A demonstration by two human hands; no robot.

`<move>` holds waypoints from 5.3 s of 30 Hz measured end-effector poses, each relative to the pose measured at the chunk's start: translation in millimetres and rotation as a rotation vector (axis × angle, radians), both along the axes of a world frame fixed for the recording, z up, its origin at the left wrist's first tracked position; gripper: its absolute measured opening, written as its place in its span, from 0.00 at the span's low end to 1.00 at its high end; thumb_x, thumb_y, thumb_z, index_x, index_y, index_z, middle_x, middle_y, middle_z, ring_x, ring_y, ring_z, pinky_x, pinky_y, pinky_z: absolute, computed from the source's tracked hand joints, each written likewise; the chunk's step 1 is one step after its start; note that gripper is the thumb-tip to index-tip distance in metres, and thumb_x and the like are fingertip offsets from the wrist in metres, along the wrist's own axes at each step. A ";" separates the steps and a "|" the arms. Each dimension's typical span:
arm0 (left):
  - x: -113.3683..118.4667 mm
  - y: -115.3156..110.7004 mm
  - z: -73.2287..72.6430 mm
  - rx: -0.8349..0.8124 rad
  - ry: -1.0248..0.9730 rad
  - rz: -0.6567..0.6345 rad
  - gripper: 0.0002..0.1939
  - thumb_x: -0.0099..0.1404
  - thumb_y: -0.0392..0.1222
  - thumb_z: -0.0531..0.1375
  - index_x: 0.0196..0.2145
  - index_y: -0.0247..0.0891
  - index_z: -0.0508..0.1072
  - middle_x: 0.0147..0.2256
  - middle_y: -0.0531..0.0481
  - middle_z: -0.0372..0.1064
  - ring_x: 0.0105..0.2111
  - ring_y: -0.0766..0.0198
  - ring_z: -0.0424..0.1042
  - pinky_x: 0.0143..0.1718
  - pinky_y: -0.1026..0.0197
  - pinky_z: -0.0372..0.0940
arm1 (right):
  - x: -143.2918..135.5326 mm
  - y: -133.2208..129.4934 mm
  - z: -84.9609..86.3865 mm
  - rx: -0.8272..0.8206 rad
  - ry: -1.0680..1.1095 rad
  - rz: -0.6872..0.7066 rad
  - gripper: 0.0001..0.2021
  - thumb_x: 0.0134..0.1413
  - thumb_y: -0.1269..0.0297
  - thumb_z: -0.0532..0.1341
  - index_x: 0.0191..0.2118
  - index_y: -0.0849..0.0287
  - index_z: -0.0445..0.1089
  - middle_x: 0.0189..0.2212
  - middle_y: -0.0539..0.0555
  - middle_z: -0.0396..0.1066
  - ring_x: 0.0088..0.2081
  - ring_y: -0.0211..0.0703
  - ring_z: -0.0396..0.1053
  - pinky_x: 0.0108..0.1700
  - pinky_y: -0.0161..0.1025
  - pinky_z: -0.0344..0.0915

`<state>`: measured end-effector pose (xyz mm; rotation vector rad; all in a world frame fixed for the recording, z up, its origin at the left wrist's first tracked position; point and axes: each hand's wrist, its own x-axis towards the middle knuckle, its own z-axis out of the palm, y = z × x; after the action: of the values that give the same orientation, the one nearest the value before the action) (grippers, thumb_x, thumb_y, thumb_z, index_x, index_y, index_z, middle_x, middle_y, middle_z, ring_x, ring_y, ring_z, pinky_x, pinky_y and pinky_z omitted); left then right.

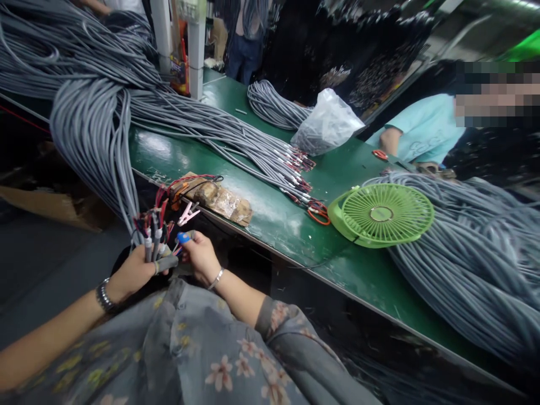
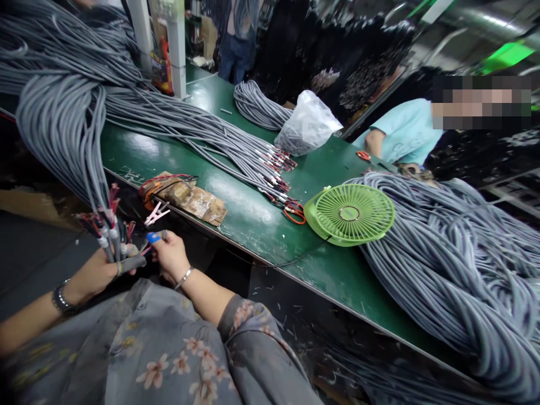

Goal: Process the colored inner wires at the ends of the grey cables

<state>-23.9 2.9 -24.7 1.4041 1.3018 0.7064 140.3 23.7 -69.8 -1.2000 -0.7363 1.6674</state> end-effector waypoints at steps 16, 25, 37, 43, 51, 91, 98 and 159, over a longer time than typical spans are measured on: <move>10.2 1.8 7.3 -0.065 -0.102 0.174 0.13 0.44 0.53 0.72 0.15 0.44 0.77 0.17 0.50 0.74 0.24 0.58 0.68 0.32 0.56 0.66 | 6.4 -1.0 13.4 0.092 -0.008 0.222 0.30 0.41 0.41 0.85 0.28 0.54 0.69 0.20 0.41 0.67 0.22 0.33 0.62 0.27 0.34 0.64; 8.1 1.9 3.4 -0.020 -0.162 0.224 0.21 0.48 0.59 0.76 0.15 0.43 0.76 0.20 0.47 0.78 0.25 0.57 0.73 0.32 0.55 0.69 | 3.2 -8.4 7.6 0.052 0.091 0.128 0.28 0.40 0.42 0.83 0.28 0.53 0.68 0.17 0.39 0.65 0.20 0.33 0.61 0.27 0.35 0.64; 11.0 -0.1 5.1 0.002 -0.183 0.318 0.18 0.49 0.59 0.75 0.19 0.45 0.76 0.21 0.49 0.76 0.26 0.54 0.76 0.35 0.53 0.75 | 8.1 -15.1 16.0 0.080 -0.029 0.144 0.32 0.40 0.38 0.84 0.26 0.52 0.64 0.17 0.39 0.62 0.20 0.32 0.57 0.24 0.34 0.61; 18.3 0.8 9.6 -0.008 -0.238 0.371 0.24 0.45 0.61 0.77 0.16 0.46 0.71 0.20 0.51 0.73 0.26 0.55 0.74 0.34 0.53 0.73 | 12.0 -22.7 20.0 0.089 -0.038 0.229 0.32 0.39 0.38 0.84 0.25 0.53 0.66 0.18 0.42 0.66 0.21 0.34 0.60 0.25 0.35 0.63; 13.8 1.5 6.1 0.014 -0.241 0.371 0.19 0.46 0.57 0.76 0.16 0.45 0.74 0.19 0.52 0.72 0.25 0.58 0.71 0.32 0.55 0.71 | 11.2 -23.7 3.9 0.146 -0.014 0.313 0.28 0.40 0.41 0.85 0.28 0.55 0.72 0.23 0.43 0.69 0.28 0.36 0.63 0.32 0.34 0.63; -0.3 58.5 16.4 -0.339 -0.281 -0.136 0.13 0.39 0.46 0.76 0.17 0.40 0.77 0.15 0.52 0.65 0.15 0.72 0.54 0.17 0.66 0.48 | -0.7 41.8 31.6 -0.035 0.435 -0.136 0.22 0.61 0.42 0.79 0.33 0.57 0.80 0.25 0.48 0.76 0.28 0.37 0.70 0.34 0.33 0.74; 2.4 59.8 19.0 -0.335 -0.300 -0.101 0.14 0.37 0.44 0.77 0.16 0.40 0.76 0.14 0.54 0.61 0.15 0.72 0.53 0.17 0.66 0.49 | -0.5 42.3 31.3 -0.052 0.435 -0.105 0.25 0.64 0.38 0.76 0.33 0.57 0.79 0.25 0.48 0.75 0.28 0.38 0.69 0.33 0.34 0.74; 38.5 6.1 24.5 0.056 -0.453 0.488 0.15 0.42 0.49 0.77 0.15 0.44 0.75 0.16 0.54 0.71 0.19 0.65 0.68 0.25 0.62 0.65 | 5.7 37.4 16.9 0.023 0.320 -0.033 0.26 0.62 0.34 0.75 0.34 0.54 0.78 0.29 0.52 0.78 0.32 0.44 0.73 0.35 0.39 0.73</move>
<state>14.7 9.0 -0.2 0.8905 1.2655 1.3118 146.0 61.0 -52.9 -0.8940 -0.5317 1.7645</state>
